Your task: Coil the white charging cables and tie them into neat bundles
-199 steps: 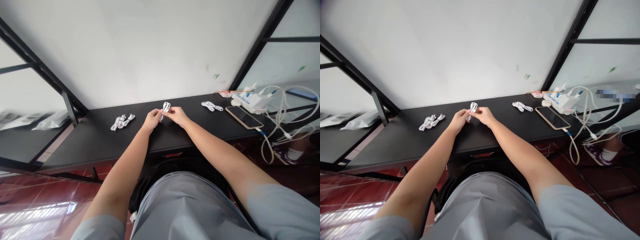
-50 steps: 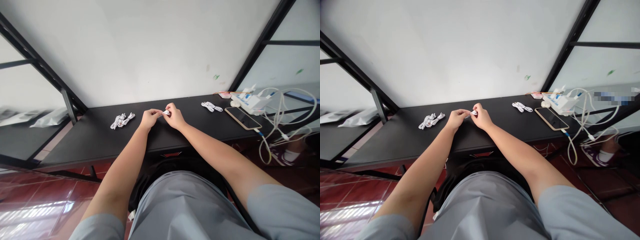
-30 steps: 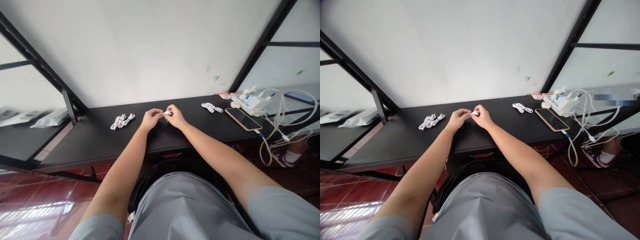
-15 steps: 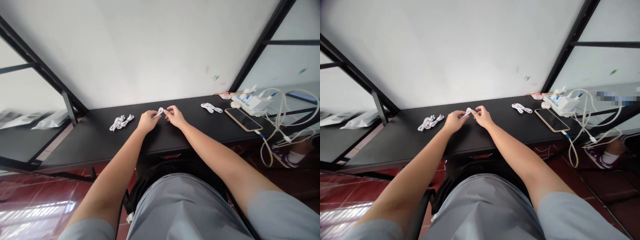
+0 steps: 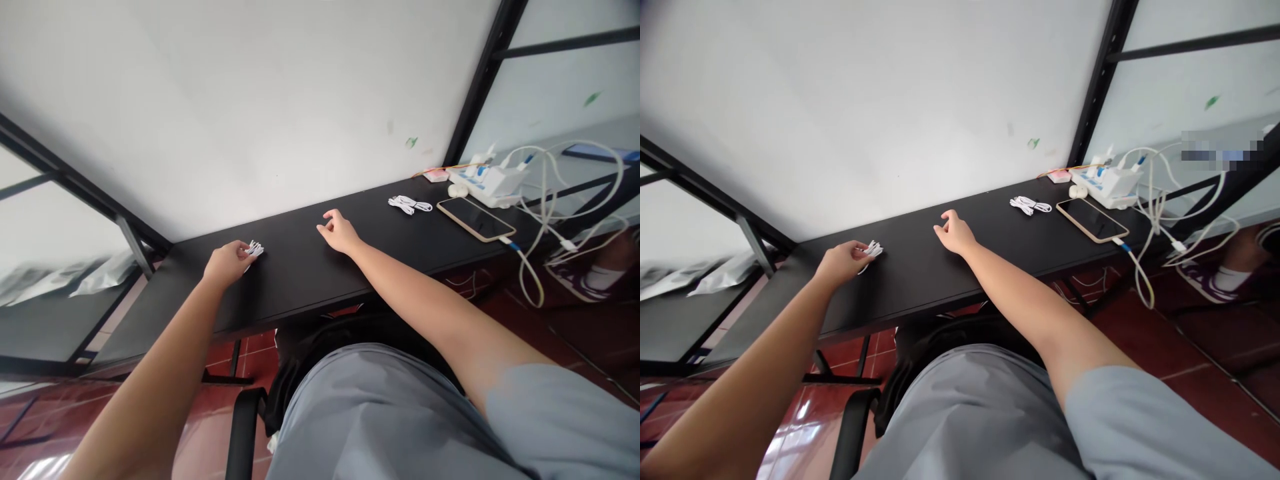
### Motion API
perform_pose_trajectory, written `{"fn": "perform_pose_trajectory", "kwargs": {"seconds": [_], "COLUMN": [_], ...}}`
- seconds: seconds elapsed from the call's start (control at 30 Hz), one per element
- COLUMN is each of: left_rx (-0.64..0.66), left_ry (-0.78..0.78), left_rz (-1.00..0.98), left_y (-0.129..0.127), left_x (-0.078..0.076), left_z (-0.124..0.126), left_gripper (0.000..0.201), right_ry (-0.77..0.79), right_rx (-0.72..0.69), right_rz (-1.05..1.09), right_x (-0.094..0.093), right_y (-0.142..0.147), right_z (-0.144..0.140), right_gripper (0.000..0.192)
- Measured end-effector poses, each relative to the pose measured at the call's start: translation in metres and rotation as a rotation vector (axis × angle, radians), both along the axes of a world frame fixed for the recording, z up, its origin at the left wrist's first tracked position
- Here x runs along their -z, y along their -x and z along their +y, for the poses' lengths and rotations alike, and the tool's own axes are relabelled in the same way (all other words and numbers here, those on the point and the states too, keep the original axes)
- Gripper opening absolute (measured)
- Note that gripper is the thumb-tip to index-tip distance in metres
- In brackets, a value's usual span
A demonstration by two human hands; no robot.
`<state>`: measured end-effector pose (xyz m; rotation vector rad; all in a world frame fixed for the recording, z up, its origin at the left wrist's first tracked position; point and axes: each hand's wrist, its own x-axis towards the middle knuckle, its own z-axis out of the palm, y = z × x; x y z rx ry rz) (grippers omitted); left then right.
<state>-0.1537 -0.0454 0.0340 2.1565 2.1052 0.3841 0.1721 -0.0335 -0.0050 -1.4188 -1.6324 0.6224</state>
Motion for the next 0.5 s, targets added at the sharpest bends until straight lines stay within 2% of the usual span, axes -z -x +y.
{"fn": "perform_pose_trajectory", "kwargs": {"seconds": [0.2, 0.27, 0.37, 0.5], "left_rx": [-0.033, -0.044, -0.019, 0.166], "left_ry": [0.009, -0.043, -0.220, -0.286], "left_rz": [0.080, 0.084, 0.023, -0.085], "left_y": [-0.004, -0.012, -0.039, -0.088], "left_x": [-0.001, -0.003, -0.003, 0.007], "left_z": [0.001, 0.000, -0.001, 0.006], "left_gripper": [0.035, 0.036, 0.033, 0.028], "right_ry": [-0.007, -0.022, -0.061, -0.092], "right_rx": [-0.014, -0.016, -0.009, 0.049], "right_rz": [0.020, 0.031, 0.055, 0.034], "right_x": [0.001, 0.002, 0.004, 0.006], "right_y": [-0.001, -0.001, -0.001, -0.006], "right_z": [-0.001, 0.000, 0.002, 0.007], "right_gripper": [0.027, 0.025, 0.022, 0.014]}}
